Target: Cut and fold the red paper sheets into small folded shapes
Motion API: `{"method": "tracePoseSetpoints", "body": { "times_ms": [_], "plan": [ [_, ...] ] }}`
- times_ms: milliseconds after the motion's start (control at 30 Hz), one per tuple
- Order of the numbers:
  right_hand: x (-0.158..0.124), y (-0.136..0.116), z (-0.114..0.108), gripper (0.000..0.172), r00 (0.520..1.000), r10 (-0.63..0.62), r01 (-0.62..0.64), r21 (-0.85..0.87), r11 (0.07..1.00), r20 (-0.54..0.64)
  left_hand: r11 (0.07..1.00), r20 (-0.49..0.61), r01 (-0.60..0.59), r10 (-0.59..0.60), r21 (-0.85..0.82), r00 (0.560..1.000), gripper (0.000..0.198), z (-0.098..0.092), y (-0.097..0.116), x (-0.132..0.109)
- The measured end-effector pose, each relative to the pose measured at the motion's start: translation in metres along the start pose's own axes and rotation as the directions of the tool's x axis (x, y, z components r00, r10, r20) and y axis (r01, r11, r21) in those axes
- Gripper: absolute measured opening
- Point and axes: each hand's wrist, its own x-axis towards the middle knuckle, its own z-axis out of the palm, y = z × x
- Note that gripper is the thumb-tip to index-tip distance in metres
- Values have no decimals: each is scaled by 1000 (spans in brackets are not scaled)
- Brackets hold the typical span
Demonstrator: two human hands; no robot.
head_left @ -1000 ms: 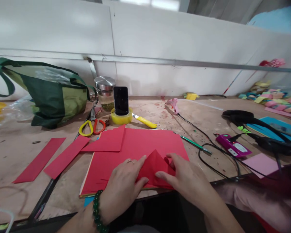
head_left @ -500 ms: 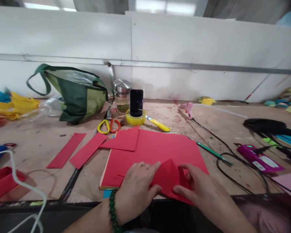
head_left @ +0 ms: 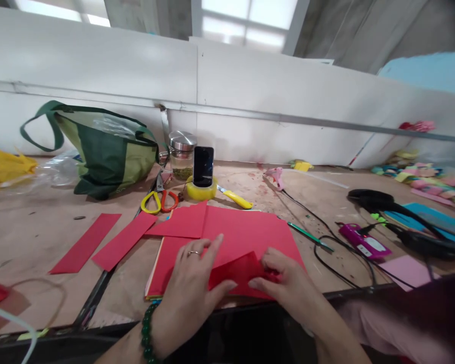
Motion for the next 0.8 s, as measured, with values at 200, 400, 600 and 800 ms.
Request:
{"method": "tracePoseSetpoints", "body": {
  "times_ms": [200, 400, 600, 800],
  "plan": [
    [-3, -36, 6, 10, 995, -92, 93, -25, 995, 31, 924, 210, 21, 65, -382, 975, 23, -19, -1, 10],
    [1, -39, 12, 20, 998, -45, 45, -13, 999, -40, 802, 270, 175, -18, -571, 963, 19, -22, -3, 14],
    [6, -33, 12, 32, 1000, -21, 21, 18, 1000, 11, 744, 231, 190, -49, -640, 972, 28, -23, 1, 24],
    [5, -30, 12, 33, 1000, -13, 12, 34, 999, 28, 722, 235, 201, -54, -662, 970, 29, -20, 4, 26]
  ]
}}
